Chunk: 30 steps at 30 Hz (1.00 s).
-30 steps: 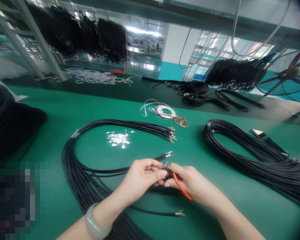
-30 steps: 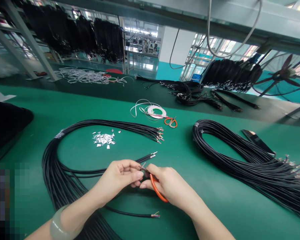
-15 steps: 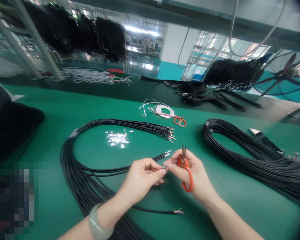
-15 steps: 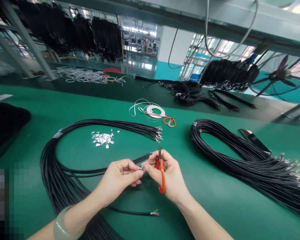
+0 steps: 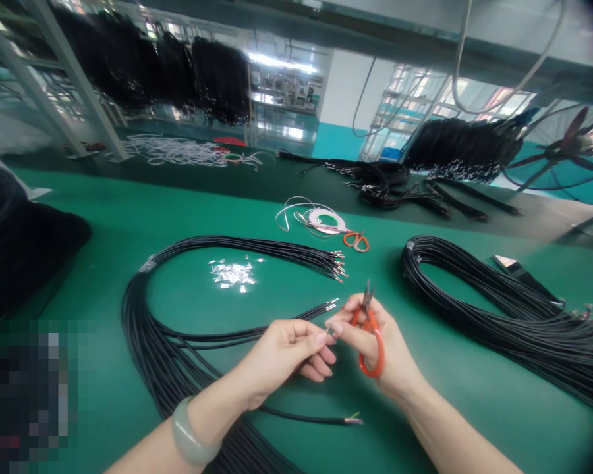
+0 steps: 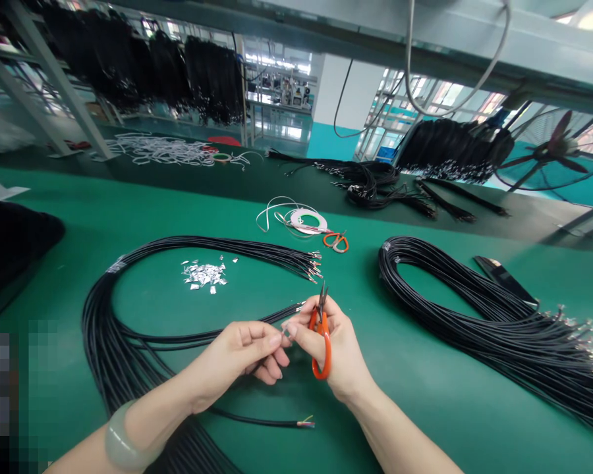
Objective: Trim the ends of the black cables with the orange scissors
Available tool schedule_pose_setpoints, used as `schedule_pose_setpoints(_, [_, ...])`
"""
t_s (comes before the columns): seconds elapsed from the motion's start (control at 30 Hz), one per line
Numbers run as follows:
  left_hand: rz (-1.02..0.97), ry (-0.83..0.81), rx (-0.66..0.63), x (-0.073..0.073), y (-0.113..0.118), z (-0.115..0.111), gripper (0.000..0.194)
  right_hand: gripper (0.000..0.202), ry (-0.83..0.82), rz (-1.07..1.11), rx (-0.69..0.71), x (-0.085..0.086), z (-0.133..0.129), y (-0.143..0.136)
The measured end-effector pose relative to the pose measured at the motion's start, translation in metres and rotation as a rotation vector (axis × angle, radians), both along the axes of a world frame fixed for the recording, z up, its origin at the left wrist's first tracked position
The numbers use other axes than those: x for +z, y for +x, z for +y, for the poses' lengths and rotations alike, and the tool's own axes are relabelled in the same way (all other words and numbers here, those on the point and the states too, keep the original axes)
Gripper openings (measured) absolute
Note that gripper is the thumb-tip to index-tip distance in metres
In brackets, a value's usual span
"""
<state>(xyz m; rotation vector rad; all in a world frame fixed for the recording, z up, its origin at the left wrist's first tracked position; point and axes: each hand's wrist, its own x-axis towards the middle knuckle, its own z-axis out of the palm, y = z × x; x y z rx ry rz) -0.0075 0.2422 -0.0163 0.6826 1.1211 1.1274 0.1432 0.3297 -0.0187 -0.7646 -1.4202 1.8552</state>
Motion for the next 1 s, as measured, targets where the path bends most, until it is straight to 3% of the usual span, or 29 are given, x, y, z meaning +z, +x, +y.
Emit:
schedule_pose_setpoints(0.2, [0.087,-0.031,0.126,-0.009,0.0,0.002,0.028,0.03,0.114,-0.033,-0.008,-0.004,0.001,0.001])
schedule_pose_setpoints(0.43, [0.255,0.118,0.307,-0.012,0.005,0.005,0.017,0.033,0.099,-0.063,-0.043,-0.004,-0.003,-0.004])
schedule_pose_setpoints(0.67, [0.503,0.196,0.402,-0.015,0.008,0.002,0.015,0.029,0.167,-0.061,-0.103,-0.008,-0.009,-0.008])
schedule_pose_setpoints(1.0, [0.223,0.112,0.397,-0.019,0.011,0.005,0.02,0.026,0.182,-0.047,-0.168,-0.014,-0.014,-0.009])
